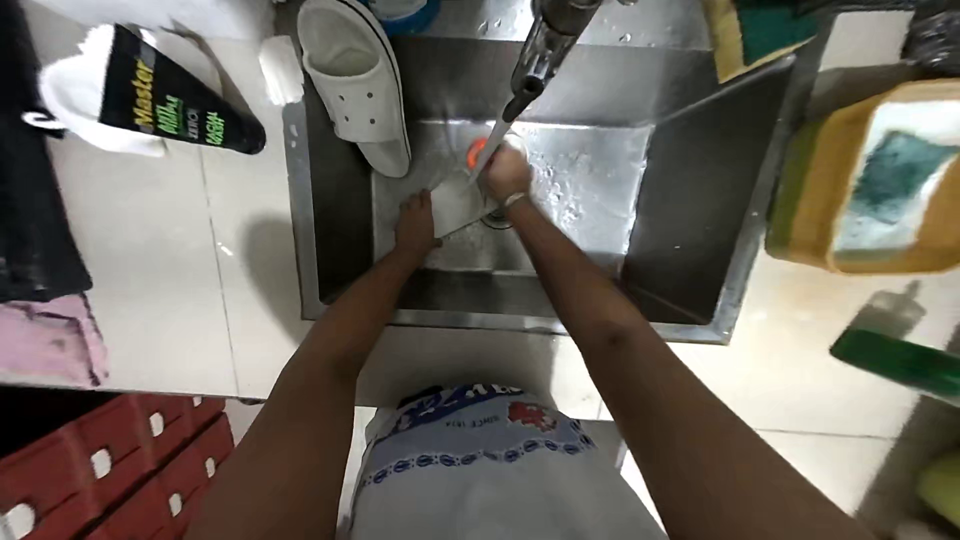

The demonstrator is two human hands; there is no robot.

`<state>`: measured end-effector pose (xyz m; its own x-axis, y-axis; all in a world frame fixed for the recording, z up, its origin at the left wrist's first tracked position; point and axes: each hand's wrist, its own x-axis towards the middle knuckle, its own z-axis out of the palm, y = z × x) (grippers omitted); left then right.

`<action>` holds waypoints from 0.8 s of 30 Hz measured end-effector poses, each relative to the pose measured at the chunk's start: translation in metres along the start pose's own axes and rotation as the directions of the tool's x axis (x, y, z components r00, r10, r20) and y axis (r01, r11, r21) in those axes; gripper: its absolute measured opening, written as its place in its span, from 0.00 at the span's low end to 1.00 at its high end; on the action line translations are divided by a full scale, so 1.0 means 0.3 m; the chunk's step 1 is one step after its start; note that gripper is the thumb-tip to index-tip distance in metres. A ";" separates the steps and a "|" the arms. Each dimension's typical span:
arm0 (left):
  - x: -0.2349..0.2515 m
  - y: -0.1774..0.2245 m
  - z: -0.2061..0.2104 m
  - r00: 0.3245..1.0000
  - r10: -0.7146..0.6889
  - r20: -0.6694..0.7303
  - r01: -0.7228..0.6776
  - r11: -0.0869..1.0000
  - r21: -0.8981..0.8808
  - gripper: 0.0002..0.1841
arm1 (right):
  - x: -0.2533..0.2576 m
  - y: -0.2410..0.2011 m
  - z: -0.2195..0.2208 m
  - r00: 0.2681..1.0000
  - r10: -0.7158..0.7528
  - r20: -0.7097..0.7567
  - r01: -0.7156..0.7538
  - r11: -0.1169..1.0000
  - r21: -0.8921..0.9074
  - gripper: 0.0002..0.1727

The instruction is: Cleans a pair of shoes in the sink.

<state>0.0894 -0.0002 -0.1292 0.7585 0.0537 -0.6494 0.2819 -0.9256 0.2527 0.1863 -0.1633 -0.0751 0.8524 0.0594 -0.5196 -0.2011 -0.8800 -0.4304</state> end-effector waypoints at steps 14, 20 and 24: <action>0.167 0.196 -0.244 0.777 0.628 -0.040 -0.600 0.759 0.250 0.50 | -0.237 0.226 -0.112 0.960 0.071 0.270 -0.121 0.977 0.177 0.28; 0.216 0.422 -0.263 0.784 0.541 0.304 -0.617 0.622 0.482 0.49 | -0.233 0.324 -0.131 0.963 0.083 0.257 -0.145 0.962 0.232 0.28; 0.115 0.379 -0.262 0.962 0.270 -0.031 -0.259 0.945 0.198 0.53 | -0.186 0.407 -0.293 0.984 0.179 -0.014 -0.165 0.933 0.319 0.31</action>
<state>0.1936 -0.0743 -0.0665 0.8242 -0.1865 -0.5348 -0.0461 -0.9632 0.2647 0.1565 -0.3156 -0.0337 0.8092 -0.1054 -0.5780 -0.4826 -0.6804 -0.5515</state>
